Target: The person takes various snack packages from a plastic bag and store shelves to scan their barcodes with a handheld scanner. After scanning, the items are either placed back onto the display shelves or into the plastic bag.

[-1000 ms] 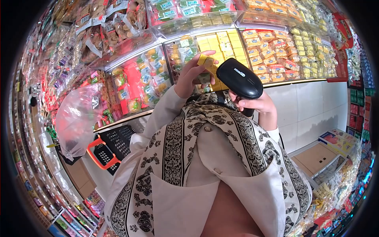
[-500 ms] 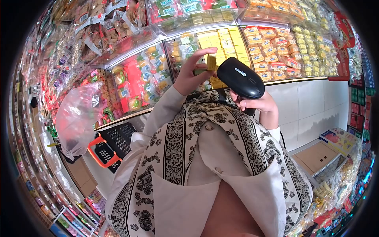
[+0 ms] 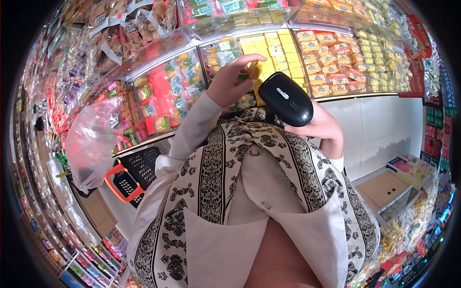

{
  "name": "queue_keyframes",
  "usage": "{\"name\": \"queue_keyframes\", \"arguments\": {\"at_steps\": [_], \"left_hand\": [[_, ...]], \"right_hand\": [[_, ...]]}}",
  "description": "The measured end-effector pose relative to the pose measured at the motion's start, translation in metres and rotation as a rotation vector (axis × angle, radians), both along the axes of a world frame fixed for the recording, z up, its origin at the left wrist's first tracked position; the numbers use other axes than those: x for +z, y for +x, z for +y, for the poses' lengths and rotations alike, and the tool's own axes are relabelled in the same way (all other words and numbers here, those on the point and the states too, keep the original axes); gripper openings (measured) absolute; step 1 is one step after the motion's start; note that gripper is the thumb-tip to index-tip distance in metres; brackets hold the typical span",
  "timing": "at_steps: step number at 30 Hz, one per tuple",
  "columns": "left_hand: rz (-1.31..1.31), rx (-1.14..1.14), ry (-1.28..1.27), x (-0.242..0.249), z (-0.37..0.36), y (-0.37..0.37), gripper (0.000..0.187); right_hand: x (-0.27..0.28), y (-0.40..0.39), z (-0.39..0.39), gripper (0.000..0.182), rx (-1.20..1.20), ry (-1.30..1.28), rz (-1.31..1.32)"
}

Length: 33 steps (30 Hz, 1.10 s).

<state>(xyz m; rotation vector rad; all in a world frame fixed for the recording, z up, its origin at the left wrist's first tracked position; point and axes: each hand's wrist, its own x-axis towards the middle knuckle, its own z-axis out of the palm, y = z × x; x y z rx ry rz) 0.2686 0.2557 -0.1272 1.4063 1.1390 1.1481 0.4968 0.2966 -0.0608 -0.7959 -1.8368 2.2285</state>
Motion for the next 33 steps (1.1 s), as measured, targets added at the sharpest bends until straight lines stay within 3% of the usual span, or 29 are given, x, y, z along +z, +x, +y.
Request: {"name": "queue_keyframes", "arguments": {"at_steps": [3,7,9,11,13,16,18,19,21,22,26,33], "left_hand": [[0.101,0.0,0.022,0.0,0.001,0.002,0.04],[0.077,0.02,0.057,-0.004,-0.002,0.006,0.039],[0.133,0.029,-0.018,-0.004,-0.003,0.007,0.039],[0.176,0.066,0.032,-0.008,-0.003,0.006,0.04],[0.215,0.104,0.082,-0.013,-0.001,0.01,0.04],[0.303,0.103,-0.121,-0.03,0.005,0.02,0.041],[0.4,0.135,0.228,-0.066,0.01,0.035,0.044],[0.398,0.13,0.23,-0.059,0.015,0.041,0.044],[0.633,-0.116,-0.066,-0.046,0.024,0.053,0.046],[0.624,-0.065,0.101,-0.069,0.027,0.062,0.044],[0.705,-0.128,0.142,-0.085,0.038,0.078,0.04],[0.904,-0.317,-0.009,-0.074,0.027,0.077,0.024]], "right_hand": [[-0.009,0.0,0.0,0.039,0.019,0.087,-0.054],[0.001,-0.003,-0.004,0.037,0.071,0.014,-0.173],[0.004,-0.004,-0.009,0.038,-0.191,0.193,-0.036],[0.007,0.011,-0.004,0.038,-0.363,-0.143,-0.009],[0.004,0.027,0.008,0.035,-0.51,-0.15,0.26],[0.004,0.044,0.019,0.037,-0.744,-0.173,0.304],[0.0,0.052,0.02,0.033,-0.792,-0.192,0.289],[-0.002,0.054,0.02,0.031,-0.822,-0.215,0.28],[-0.008,0.055,0.018,0.029,-0.849,-0.266,0.277],[-0.011,0.055,0.015,0.029,-0.882,-0.293,0.271],[-0.019,0.058,0.009,0.028,-0.937,-0.369,0.366],[-0.012,0.062,0.011,0.027,-0.967,-0.317,0.288]]}}
